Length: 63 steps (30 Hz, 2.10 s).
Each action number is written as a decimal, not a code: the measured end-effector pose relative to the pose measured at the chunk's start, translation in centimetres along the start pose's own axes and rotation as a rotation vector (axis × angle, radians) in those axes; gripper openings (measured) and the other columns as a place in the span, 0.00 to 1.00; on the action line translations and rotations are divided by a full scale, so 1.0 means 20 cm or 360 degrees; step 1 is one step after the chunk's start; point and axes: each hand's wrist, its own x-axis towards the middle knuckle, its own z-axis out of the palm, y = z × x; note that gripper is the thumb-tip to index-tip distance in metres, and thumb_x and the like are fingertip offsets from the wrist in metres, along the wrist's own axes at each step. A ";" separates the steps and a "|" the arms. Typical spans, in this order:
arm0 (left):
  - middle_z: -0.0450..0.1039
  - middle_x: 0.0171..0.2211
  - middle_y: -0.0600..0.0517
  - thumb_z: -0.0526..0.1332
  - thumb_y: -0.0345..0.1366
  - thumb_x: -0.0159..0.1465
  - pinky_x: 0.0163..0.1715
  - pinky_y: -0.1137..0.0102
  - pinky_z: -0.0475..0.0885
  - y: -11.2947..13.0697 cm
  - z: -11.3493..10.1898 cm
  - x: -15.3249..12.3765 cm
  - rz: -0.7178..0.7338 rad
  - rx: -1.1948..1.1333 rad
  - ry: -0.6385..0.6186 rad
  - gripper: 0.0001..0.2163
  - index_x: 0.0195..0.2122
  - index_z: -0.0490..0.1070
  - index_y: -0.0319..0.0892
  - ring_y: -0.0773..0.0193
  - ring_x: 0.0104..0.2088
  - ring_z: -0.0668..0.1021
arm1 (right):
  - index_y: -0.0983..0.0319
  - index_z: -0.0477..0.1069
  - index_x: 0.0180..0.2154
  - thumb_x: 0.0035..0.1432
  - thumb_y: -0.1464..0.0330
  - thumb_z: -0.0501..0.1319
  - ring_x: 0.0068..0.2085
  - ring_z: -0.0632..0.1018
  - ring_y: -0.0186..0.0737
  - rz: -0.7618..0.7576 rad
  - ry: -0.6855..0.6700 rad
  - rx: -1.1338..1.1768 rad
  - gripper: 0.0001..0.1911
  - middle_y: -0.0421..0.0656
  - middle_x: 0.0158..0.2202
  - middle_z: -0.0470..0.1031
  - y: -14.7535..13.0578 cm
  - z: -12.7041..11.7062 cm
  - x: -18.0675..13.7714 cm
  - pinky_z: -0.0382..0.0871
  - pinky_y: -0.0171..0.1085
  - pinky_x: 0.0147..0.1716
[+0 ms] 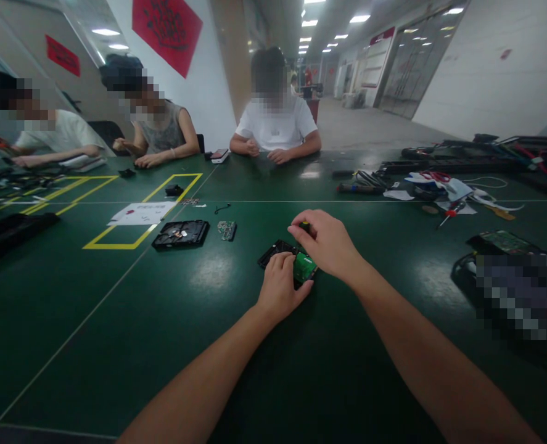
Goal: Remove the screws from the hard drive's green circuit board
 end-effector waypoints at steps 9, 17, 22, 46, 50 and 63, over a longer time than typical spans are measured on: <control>0.68 0.57 0.41 0.69 0.44 0.62 0.62 0.47 0.67 0.01 -0.02 0.00 0.0003 -0.0015 -0.0019 0.26 0.59 0.64 0.43 0.44 0.60 0.70 | 0.58 0.74 0.48 0.64 0.72 0.61 0.42 0.77 0.41 -0.0058 -0.0050 0.0144 0.10 0.44 0.45 0.77 -0.02 -0.01 0.00 0.69 0.40 0.43; 0.69 0.57 0.41 0.69 0.45 0.62 0.62 0.46 0.67 0.01 -0.01 0.00 0.0009 0.0010 0.0001 0.25 0.57 0.66 0.43 0.44 0.60 0.71 | 0.56 0.78 0.44 0.66 0.68 0.62 0.40 0.77 0.40 -0.0141 -0.0106 0.0181 0.07 0.44 0.45 0.77 -0.01 -0.03 0.00 0.70 0.40 0.42; 0.69 0.56 0.41 0.68 0.45 0.62 0.62 0.46 0.68 0.02 -0.02 0.01 0.0010 0.0013 -0.0003 0.24 0.57 0.67 0.43 0.43 0.59 0.71 | 0.57 0.75 0.50 0.67 0.70 0.59 0.39 0.79 0.40 -0.0071 -0.0174 0.0272 0.12 0.44 0.47 0.79 -0.01 -0.04 0.00 0.71 0.40 0.40; 0.69 0.57 0.41 0.69 0.46 0.61 0.62 0.49 0.66 0.02 -0.02 0.00 -0.0004 0.0034 -0.0007 0.25 0.56 0.67 0.42 0.44 0.60 0.70 | 0.58 0.75 0.40 0.65 0.65 0.64 0.38 0.75 0.39 -0.0144 -0.0157 0.0156 0.04 0.44 0.43 0.74 0.00 -0.06 0.00 0.68 0.40 0.41; 0.69 0.56 0.40 0.69 0.46 0.61 0.63 0.50 0.66 0.03 -0.03 0.01 -0.0027 0.0043 -0.0014 0.25 0.56 0.68 0.41 0.44 0.60 0.70 | 0.58 0.74 0.44 0.63 0.72 0.62 0.38 0.75 0.39 -0.0183 -0.0237 0.0156 0.08 0.43 0.43 0.76 0.00 -0.09 0.00 0.67 0.40 0.40; 0.69 0.56 0.41 0.69 0.46 0.61 0.63 0.51 0.66 0.03 -0.03 0.01 -0.0032 0.0049 -0.0035 0.25 0.56 0.68 0.40 0.46 0.60 0.71 | 0.57 0.73 0.48 0.64 0.73 0.62 0.40 0.74 0.39 -0.0161 -0.0166 0.0028 0.11 0.45 0.46 0.72 0.02 -0.06 -0.01 0.68 0.40 0.42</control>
